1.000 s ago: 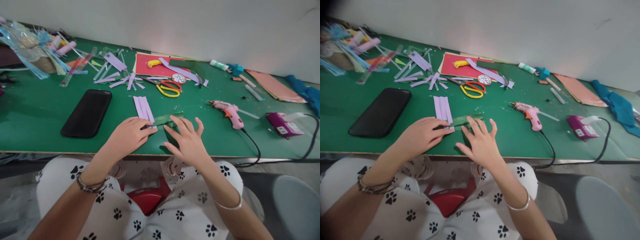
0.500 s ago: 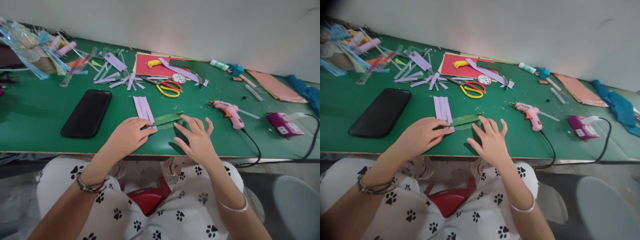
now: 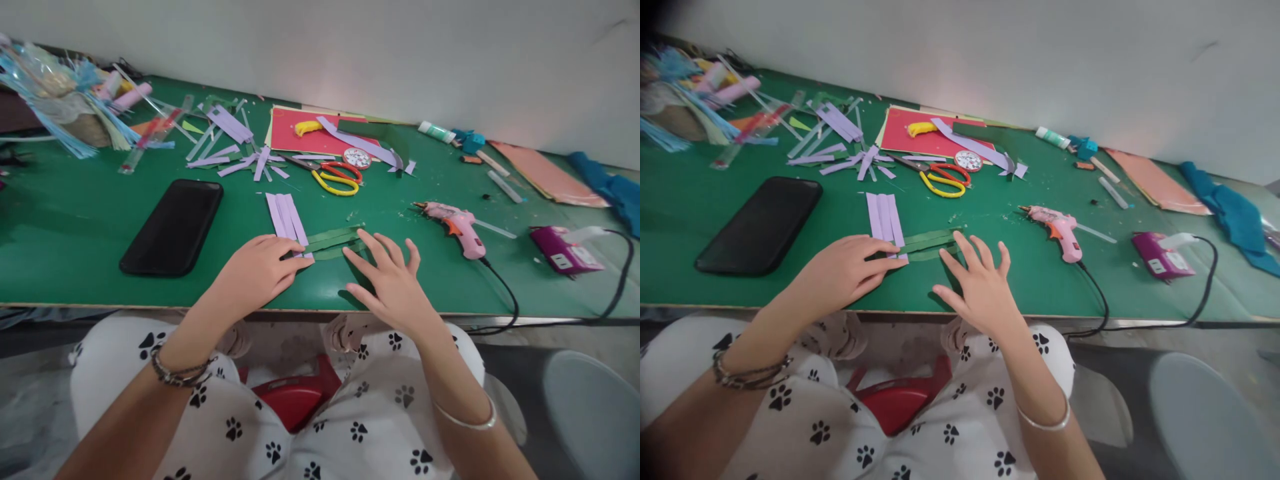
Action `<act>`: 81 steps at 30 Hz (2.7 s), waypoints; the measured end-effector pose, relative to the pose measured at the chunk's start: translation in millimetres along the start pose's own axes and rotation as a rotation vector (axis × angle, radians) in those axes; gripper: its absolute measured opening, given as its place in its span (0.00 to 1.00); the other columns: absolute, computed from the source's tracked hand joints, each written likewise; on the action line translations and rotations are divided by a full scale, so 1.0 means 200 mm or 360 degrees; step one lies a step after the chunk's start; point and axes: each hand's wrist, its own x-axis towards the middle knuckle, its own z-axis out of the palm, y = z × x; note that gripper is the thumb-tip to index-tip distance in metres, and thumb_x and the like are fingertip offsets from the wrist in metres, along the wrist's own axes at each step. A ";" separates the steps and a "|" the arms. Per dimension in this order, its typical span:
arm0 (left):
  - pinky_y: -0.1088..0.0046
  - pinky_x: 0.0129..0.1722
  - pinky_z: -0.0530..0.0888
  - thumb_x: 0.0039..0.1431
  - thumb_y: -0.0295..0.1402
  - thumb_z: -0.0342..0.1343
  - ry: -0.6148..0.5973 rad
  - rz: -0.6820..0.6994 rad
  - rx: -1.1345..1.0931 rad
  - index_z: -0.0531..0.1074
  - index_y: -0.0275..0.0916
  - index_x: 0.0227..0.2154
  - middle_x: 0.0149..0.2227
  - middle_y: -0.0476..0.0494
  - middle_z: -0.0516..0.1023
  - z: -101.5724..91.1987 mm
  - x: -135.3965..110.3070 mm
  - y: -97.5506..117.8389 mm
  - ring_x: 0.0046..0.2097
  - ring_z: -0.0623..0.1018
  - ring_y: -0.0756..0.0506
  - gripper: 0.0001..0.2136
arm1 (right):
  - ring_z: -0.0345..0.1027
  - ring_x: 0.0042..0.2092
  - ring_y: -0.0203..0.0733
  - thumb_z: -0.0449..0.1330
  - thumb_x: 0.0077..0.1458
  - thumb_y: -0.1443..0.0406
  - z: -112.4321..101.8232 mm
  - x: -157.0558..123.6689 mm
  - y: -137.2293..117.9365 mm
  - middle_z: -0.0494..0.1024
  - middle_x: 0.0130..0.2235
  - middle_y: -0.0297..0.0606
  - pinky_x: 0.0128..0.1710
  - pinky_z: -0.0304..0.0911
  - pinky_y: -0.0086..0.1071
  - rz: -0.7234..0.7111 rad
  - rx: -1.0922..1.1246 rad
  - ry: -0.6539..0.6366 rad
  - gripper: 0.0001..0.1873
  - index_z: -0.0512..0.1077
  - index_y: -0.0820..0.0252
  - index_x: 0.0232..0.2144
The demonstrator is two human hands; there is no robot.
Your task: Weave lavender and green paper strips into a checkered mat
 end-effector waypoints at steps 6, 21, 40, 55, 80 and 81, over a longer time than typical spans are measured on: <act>0.63 0.45 0.71 0.61 0.27 0.41 -0.0026 -0.0025 -0.0008 0.74 0.40 0.42 0.42 0.40 0.76 0.00 0.00 0.00 0.44 0.74 0.43 0.16 | 0.50 0.59 0.49 0.37 0.60 0.50 0.02 -0.02 0.04 0.59 0.60 0.40 0.57 0.36 0.53 0.0133 -0.0008 -0.0002 0.27 0.64 0.50 0.53; 0.62 0.45 0.71 0.60 0.27 0.42 -0.0010 -0.0021 -0.0026 0.74 0.40 0.42 0.42 0.40 0.76 0.00 0.00 0.00 0.45 0.74 0.43 0.16 | 0.48 0.60 0.51 0.39 0.60 0.51 0.01 -0.02 0.03 0.56 0.61 0.42 0.57 0.34 0.55 0.0215 -0.0012 0.0172 0.27 0.59 0.51 0.57; 0.62 0.44 0.71 0.60 0.28 0.43 -0.0006 -0.0036 -0.0044 0.74 0.40 0.43 0.42 0.39 0.76 0.00 0.00 0.00 0.44 0.74 0.42 0.15 | 0.49 0.58 0.50 0.39 0.59 0.48 -0.01 0.04 -0.16 0.58 0.61 0.40 0.57 0.35 0.54 -0.0025 -0.0011 0.0026 0.27 0.64 0.49 0.54; 0.65 0.44 0.71 0.61 0.28 0.42 -0.0024 -0.0164 -0.0132 0.66 0.35 0.50 0.45 0.38 0.75 -0.01 0.00 0.02 0.45 0.74 0.43 0.16 | 0.61 0.52 0.45 0.39 0.61 0.63 0.02 0.06 -0.08 0.71 0.52 0.40 0.56 0.36 0.49 0.0289 0.0232 0.0192 0.22 0.60 0.54 0.55; 0.59 0.51 0.67 0.59 0.36 0.45 -0.0157 -0.0473 -0.0166 0.64 0.34 0.51 0.52 0.37 0.69 -0.01 0.01 0.00 0.53 0.68 0.39 0.19 | 0.64 0.44 0.40 0.52 0.56 0.70 -0.05 0.35 0.01 0.72 0.40 0.36 0.50 0.39 0.44 -0.0051 0.0581 -0.0199 0.08 0.71 0.56 0.33; 0.59 0.51 0.67 0.59 0.36 0.45 -0.0162 -0.0482 -0.0167 0.64 0.34 0.51 0.52 0.37 0.69 -0.02 0.01 0.00 0.53 0.68 0.39 0.19 | 0.65 0.44 0.40 0.52 0.56 0.70 -0.06 0.36 0.01 0.73 0.39 0.36 0.51 0.37 0.45 -0.0063 0.0587 -0.0167 0.09 0.71 0.56 0.31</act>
